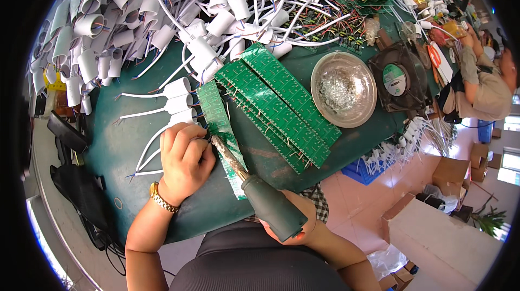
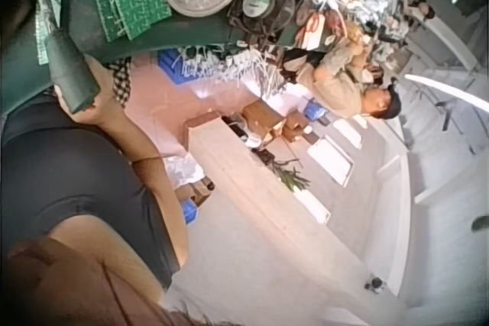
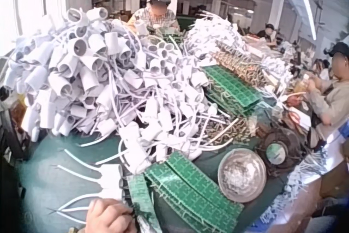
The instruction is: The person solders wires onto circuit boards using a soldering iron and solder wire.
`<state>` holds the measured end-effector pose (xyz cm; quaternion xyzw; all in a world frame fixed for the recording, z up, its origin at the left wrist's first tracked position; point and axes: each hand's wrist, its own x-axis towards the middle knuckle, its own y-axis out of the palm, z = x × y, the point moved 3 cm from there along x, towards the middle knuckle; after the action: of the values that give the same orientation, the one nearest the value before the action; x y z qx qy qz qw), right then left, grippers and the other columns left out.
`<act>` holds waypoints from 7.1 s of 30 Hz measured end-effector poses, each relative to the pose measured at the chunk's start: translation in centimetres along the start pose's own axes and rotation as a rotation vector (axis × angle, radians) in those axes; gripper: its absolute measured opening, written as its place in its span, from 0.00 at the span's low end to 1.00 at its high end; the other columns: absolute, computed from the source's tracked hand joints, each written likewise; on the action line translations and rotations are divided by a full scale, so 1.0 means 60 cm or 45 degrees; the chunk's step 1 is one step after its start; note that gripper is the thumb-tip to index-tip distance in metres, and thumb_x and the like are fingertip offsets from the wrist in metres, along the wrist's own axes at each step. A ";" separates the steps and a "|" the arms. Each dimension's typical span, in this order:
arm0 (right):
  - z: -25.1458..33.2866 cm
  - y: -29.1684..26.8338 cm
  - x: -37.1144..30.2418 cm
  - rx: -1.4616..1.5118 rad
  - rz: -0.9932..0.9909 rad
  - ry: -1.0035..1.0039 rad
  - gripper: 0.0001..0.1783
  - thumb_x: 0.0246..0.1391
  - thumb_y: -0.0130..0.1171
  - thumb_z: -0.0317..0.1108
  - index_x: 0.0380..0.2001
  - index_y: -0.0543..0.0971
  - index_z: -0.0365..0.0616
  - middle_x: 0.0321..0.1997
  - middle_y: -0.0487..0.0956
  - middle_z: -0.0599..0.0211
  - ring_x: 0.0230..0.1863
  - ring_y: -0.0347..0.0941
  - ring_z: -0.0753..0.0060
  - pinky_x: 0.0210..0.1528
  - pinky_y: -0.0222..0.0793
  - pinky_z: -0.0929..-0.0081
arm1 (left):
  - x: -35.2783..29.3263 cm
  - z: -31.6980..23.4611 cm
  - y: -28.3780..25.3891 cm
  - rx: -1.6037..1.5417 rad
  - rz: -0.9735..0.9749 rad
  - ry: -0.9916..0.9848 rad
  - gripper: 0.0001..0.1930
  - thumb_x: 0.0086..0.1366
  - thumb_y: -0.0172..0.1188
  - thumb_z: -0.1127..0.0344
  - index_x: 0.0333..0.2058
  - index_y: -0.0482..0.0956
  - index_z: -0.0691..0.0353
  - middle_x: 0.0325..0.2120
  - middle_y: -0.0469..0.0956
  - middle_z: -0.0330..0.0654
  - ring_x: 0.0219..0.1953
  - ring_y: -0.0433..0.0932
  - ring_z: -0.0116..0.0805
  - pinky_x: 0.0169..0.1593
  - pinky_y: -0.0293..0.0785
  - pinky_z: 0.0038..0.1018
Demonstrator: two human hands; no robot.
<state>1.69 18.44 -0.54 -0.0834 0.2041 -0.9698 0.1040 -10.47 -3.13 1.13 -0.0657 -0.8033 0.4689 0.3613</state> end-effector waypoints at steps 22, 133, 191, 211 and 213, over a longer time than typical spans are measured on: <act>-0.033 -0.008 -0.013 0.354 0.147 0.074 0.21 0.53 0.54 0.31 0.51 0.70 0.38 0.44 0.75 0.59 0.37 0.76 0.72 0.40 0.73 0.70 | 0.000 -0.004 0.000 0.072 0.051 0.010 0.13 0.43 0.65 0.78 0.29 0.73 0.62 0.38 0.75 0.43 0.42 0.74 0.45 0.43 0.67 0.40; -0.041 -0.012 -0.007 0.609 -0.329 0.082 0.22 0.51 0.51 0.43 0.39 0.68 0.31 0.19 0.77 0.59 0.18 0.72 0.70 0.24 0.70 0.77 | 0.000 0.007 -0.007 -0.044 -0.051 -0.017 0.15 0.38 0.64 0.77 0.28 0.73 0.59 0.36 0.74 0.38 0.40 0.73 0.40 0.44 0.65 0.38; -0.053 0.010 -0.021 0.871 -0.233 -0.022 0.17 0.58 0.53 0.24 0.51 0.69 0.36 0.42 0.74 0.61 0.42 0.73 0.72 0.43 0.77 0.69 | 0.196 0.034 -0.110 0.428 -0.056 0.569 0.21 0.50 0.61 0.75 0.46 0.78 0.51 0.38 0.71 0.41 0.39 0.75 0.34 0.51 0.69 0.42; -0.077 0.002 -0.030 0.715 -0.226 -0.266 0.14 0.56 0.57 0.33 0.43 0.74 0.36 0.40 0.77 0.61 0.35 0.78 0.71 0.39 0.76 0.71 | -0.054 -0.036 -0.035 -0.144 0.386 0.029 0.17 0.51 0.72 0.63 0.41 0.81 0.48 0.33 0.68 0.39 0.28 0.74 0.34 0.32 0.72 0.32; -0.086 0.001 -0.032 0.699 -0.200 -0.256 0.14 0.56 0.57 0.33 0.43 0.74 0.37 0.39 0.78 0.61 0.34 0.78 0.71 0.38 0.76 0.71 | -0.044 -0.036 -0.037 -0.218 0.306 0.127 0.17 0.49 0.72 0.64 0.40 0.82 0.48 0.32 0.68 0.38 0.31 0.74 0.36 0.37 0.70 0.36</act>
<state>2.49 20.77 -5.44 -0.1631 -0.0840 -0.9807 0.0671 -6.67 -3.99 2.17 -0.2152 -0.8077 0.4347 0.3351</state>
